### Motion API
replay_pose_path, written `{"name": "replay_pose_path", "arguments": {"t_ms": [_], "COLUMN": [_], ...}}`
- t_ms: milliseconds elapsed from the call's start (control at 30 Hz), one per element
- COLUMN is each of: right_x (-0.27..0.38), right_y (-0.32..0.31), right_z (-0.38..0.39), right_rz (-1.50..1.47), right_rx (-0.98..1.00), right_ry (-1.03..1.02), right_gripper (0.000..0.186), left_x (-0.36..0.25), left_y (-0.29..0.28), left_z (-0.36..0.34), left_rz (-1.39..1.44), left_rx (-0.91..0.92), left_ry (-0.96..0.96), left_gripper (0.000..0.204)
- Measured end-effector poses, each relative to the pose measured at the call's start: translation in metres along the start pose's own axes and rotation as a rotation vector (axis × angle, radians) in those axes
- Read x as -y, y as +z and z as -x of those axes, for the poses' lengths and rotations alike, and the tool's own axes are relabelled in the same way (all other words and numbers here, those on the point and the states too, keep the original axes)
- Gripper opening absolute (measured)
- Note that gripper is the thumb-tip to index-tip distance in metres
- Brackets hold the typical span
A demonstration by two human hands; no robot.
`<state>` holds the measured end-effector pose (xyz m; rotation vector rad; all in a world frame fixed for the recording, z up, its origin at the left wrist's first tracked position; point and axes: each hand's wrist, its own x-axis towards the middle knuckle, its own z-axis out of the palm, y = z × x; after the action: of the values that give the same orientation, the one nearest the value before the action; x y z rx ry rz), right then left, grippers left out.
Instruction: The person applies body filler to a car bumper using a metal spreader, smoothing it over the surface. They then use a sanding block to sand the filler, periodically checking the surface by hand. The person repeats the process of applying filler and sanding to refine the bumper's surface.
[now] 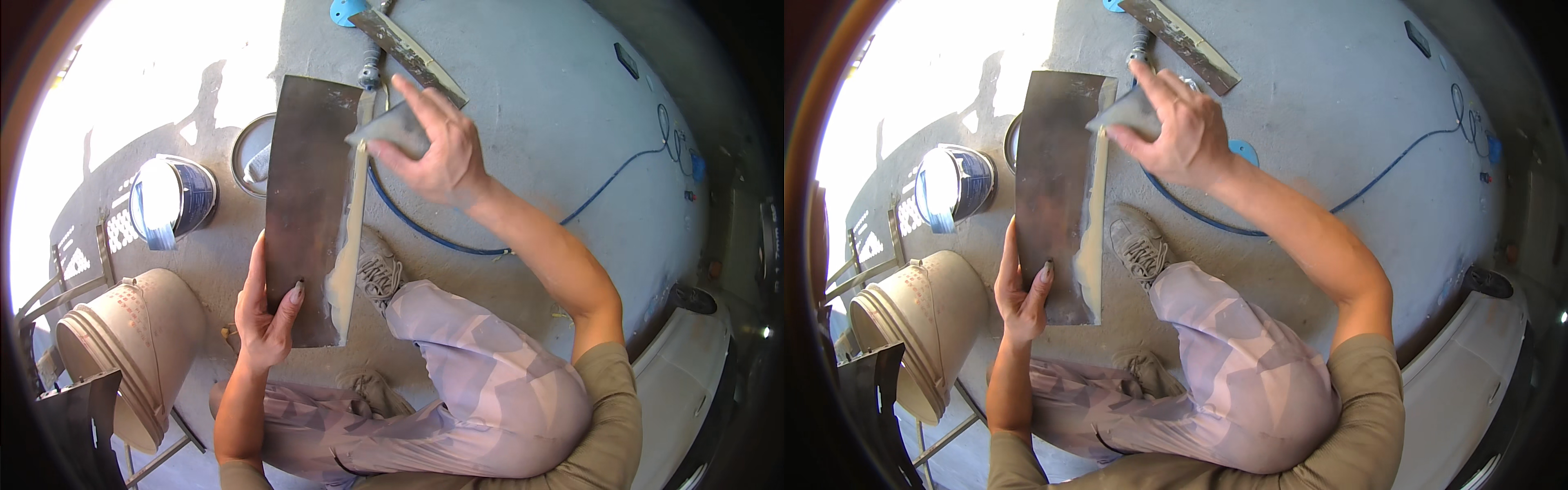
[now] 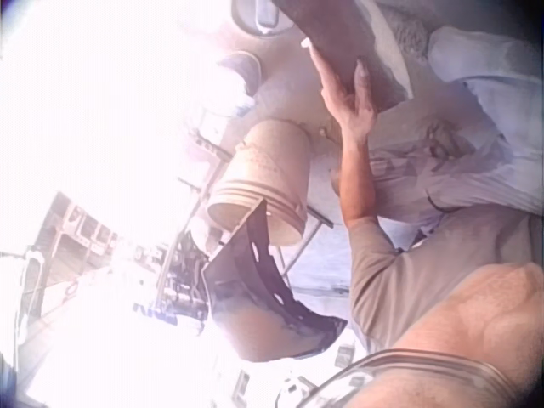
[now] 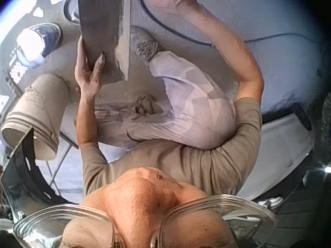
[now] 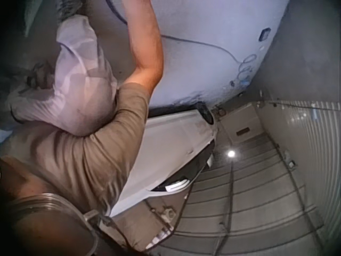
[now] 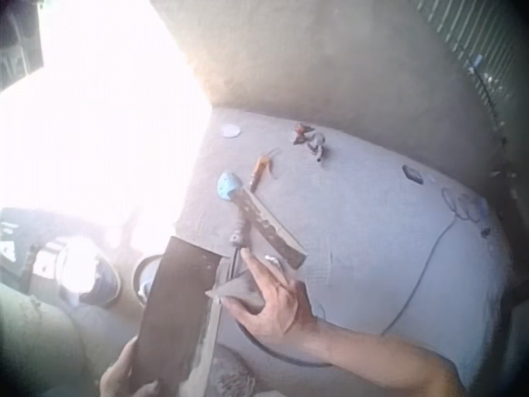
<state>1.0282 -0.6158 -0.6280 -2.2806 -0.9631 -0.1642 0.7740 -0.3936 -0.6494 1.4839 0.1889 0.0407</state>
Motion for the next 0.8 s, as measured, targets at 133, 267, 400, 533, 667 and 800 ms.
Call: {"name": "replay_pose_path", "arguments": {"t_ms": [133, 267, 400, 533, 667, 800], "right_x": [0.022, -0.002, 0.026, 0.075, 0.001, 0.065], "right_y": [0.012, -0.002, 0.014, 0.018, -0.004, 0.016], "right_z": [0.036, -0.002, 0.022, 0.056, -0.050, 0.028], "right_rz": [-0.168, 0.033, -0.067, -0.246, 0.124, -0.256], "right_rx": [0.067, -0.042, 0.052, 0.174, -0.224, 0.121], "right_ry": [-0.268, -0.202, -0.318, -0.644, -0.444, -0.463], "right_gripper": [0.083, 0.084, 0.083, 0.085, 0.091, 0.084], "left_x": [0.000, -0.003, -0.006, -0.009, -0.010, -0.006], "left_y": [0.003, 0.004, 0.002, 0.002, 0.004, 0.001], "left_z": [0.004, 0.002, -0.005, -0.008, -0.006, -0.012], "left_rz": [0.014, -0.016, 0.065, 0.153, 0.121, 0.311], "left_rx": [-0.061, -0.051, -0.106, -0.208, -0.102, -0.185], "left_ry": [-0.059, -0.020, -0.030, -0.128, -0.106, -0.134], "left_gripper": [0.072, 0.070, 0.069, 0.067, 0.068, 0.069]}}
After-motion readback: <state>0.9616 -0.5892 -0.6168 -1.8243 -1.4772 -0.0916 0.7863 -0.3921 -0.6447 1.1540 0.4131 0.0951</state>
